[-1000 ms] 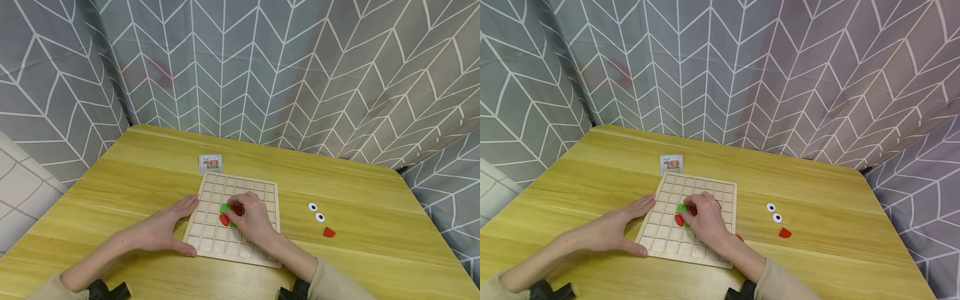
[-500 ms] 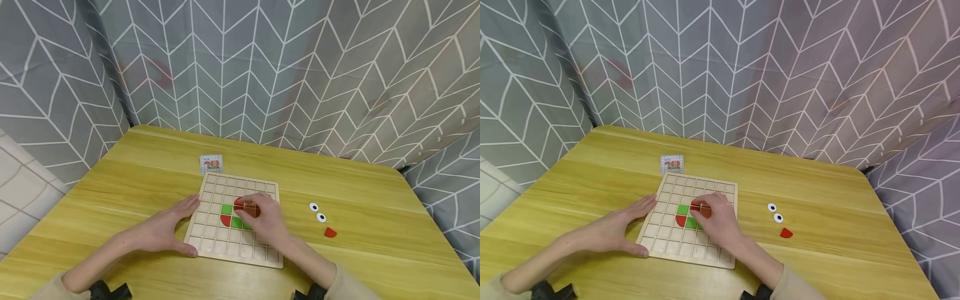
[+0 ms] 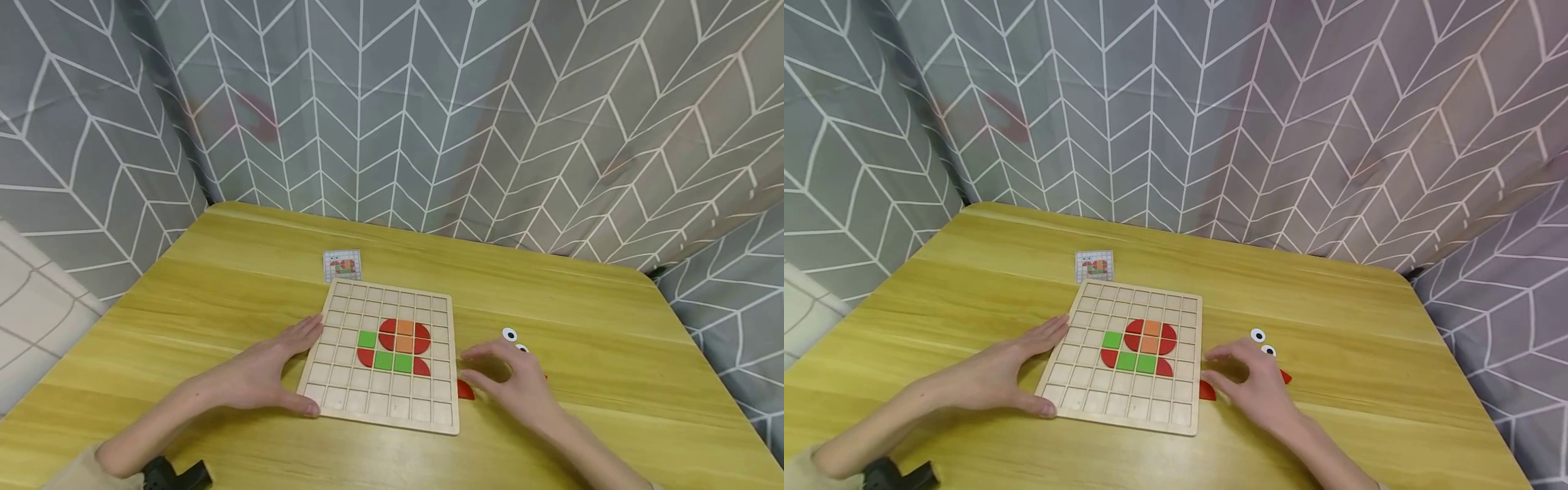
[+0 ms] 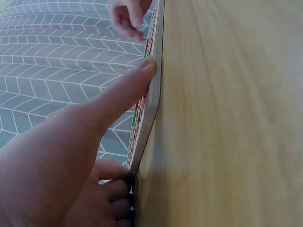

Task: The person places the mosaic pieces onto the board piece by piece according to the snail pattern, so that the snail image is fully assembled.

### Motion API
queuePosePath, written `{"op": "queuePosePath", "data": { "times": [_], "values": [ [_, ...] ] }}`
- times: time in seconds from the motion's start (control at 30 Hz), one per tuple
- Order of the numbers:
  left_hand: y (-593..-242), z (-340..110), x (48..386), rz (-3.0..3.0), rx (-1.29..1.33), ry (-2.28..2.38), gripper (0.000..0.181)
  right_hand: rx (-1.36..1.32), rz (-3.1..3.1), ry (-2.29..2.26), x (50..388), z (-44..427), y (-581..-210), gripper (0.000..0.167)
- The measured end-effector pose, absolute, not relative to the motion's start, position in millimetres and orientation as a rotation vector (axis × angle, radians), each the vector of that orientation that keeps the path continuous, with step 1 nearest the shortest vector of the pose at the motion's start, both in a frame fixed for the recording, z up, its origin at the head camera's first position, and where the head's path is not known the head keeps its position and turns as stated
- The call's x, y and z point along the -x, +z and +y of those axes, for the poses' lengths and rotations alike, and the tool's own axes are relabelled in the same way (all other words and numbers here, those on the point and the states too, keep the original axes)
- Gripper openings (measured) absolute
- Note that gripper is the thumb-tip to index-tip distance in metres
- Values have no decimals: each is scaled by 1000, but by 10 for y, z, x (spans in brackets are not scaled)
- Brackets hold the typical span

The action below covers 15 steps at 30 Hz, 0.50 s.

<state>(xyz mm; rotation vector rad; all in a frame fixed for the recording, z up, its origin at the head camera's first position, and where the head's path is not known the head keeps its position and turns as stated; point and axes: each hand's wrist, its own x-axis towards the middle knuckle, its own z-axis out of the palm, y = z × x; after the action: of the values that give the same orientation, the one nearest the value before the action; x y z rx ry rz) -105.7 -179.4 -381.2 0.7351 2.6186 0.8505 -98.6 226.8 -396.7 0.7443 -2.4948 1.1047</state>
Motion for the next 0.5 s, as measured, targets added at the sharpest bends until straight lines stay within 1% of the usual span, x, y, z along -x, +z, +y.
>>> {"op": "queuePosePath", "data": {
  "times": [0.23,0.5],
  "values": [
    [-3817,-1793,1061,2622,-747,842,127,-877,-2508,1149,857,2406,-4054,35],
    [-3824,-1793,1060,2627,-742,840,127,-944,-2431,1138,844,2372,-4098,38]
  ]
}}
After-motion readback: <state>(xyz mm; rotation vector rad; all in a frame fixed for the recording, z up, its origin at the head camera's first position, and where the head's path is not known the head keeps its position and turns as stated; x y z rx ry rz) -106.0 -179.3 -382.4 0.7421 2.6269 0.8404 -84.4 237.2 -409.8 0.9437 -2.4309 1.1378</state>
